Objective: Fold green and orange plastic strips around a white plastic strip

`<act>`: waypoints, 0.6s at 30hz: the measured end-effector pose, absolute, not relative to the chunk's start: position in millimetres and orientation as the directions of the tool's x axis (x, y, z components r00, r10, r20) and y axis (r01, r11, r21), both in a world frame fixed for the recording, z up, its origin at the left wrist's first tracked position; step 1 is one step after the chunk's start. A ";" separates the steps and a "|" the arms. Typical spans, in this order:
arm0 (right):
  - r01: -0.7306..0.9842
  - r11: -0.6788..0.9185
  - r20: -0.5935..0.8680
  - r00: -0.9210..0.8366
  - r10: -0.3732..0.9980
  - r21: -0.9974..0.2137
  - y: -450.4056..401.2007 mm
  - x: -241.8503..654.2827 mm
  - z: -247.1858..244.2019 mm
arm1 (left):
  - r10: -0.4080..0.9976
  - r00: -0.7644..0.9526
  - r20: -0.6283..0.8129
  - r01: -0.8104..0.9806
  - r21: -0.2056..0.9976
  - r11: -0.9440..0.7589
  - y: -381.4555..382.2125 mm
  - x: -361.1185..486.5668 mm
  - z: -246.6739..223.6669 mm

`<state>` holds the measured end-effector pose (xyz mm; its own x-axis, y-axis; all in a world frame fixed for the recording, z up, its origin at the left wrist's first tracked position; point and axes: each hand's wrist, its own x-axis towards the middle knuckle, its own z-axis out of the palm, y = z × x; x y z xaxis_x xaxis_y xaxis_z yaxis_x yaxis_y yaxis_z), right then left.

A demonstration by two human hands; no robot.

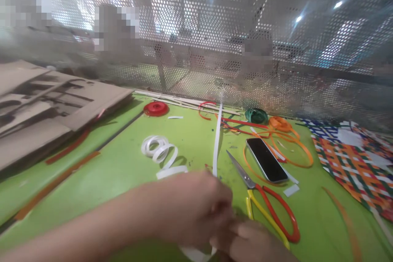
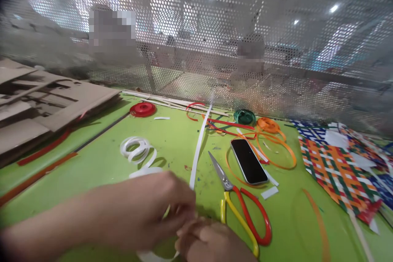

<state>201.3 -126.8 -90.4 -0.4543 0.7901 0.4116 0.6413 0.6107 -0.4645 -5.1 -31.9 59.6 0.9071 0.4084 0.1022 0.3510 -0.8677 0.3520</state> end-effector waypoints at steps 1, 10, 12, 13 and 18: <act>0.616 0.653 0.449 -0.479 0.754 -0.441 -126.2 200.5 -91.3 | 0.447 0.891 0.075 0.383 0.404 -0.831 -18.5 -0.9 64.1; 0.582 0.709 0.460 -0.542 0.704 -0.399 -127.9 211.8 -119.8 | 0.492 0.865 0.094 0.450 0.288 -0.845 19.7 5.9 15.6; 0.585 0.722 0.435 -0.577 0.691 -0.370 -126.5 212.2 -122.8 | 0.480 0.875 0.060 0.453 0.247 -0.857 20.6 5.6 1.8; 0.588 0.726 0.438 -0.581 0.686 -0.358 -125.7 211.8 -124.2 | 0.477 0.878 0.038 0.456 0.234 -0.859 21.1 5.9 -3.6; 0.537 0.788 0.582 -0.551 0.598 -0.302 -124.9 205.2 -135.7 | 0.483 0.876 -0.018 0.474 0.230 -0.850 19.3 5.4 -14.6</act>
<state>205.2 -124.9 -135.7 -0.5507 0.5980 0.5824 0.5368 0.7880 -0.3015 5.4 19.3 -14.6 0.8755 0.4828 -0.0184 0.4736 -0.8501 0.2301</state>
